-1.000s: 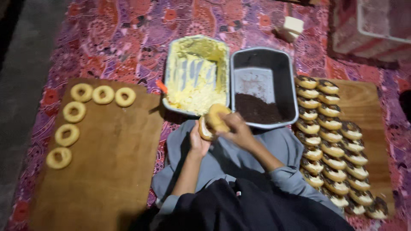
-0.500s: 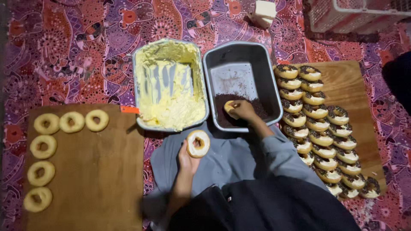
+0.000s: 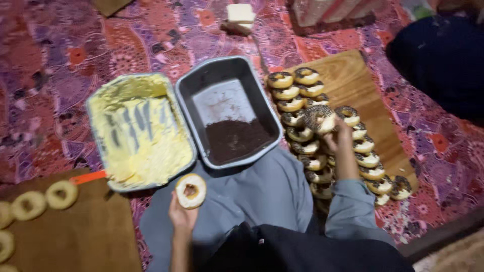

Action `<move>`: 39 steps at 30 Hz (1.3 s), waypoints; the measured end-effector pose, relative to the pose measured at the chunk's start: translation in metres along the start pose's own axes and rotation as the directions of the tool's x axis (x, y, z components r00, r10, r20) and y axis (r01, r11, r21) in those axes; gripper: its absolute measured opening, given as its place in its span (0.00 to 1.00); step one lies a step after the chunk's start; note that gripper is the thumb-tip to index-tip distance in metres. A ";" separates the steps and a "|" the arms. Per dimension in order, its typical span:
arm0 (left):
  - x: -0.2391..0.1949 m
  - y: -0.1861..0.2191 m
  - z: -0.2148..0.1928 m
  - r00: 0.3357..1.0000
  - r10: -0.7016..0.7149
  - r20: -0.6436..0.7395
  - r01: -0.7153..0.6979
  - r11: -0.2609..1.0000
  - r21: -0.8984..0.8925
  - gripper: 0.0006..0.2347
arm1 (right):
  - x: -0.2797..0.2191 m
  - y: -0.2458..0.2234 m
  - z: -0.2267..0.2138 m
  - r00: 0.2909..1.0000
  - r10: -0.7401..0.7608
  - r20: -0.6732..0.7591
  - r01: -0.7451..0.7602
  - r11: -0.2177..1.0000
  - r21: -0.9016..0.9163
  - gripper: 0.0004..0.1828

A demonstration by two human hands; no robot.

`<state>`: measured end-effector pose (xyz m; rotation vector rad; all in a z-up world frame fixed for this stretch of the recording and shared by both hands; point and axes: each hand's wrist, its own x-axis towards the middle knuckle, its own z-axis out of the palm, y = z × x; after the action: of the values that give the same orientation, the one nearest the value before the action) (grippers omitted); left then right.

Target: The person dips plain donuts into a yellow cream and then into a dark crumb topping, placing each finished donut onto a wooden board. The process is repeated for multiple donuts.

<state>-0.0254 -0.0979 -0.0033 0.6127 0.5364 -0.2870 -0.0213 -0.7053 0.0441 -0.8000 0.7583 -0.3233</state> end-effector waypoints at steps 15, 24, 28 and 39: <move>-0.012 0.001 0.028 0.999 0.017 0.045 -0.014 0.998 -0.066 0.20 | 0.106 -0.071 -0.030 0.803 -0.596 0.005 0.131 0.168 -0.977 0.10; -0.014 -0.041 0.073 0.861 -0.401 0.313 0.385 0.916 0.113 0.27 | -0.095 0.089 0.088 0.802 0.207 0.560 0.149 0.839 -0.523 0.26; -0.013 -0.060 0.077 0.783 -0.494 0.378 0.451 0.870 0.201 0.21 | -0.160 0.157 0.158 0.451 0.656 0.605 -0.245 0.743 -0.623 0.24; -0.037 0.033 0.024 0.873 -0.274 0.402 0.359 0.921 -0.152 0.16 | -0.017 0.211 0.241 0.832 0.249 0.497 0.427 0.286 -0.858 0.18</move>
<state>-0.0330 -0.0834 0.0492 0.2347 0.2898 -0.6357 0.1374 -0.4287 0.0050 -2.0520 0.2395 0.3780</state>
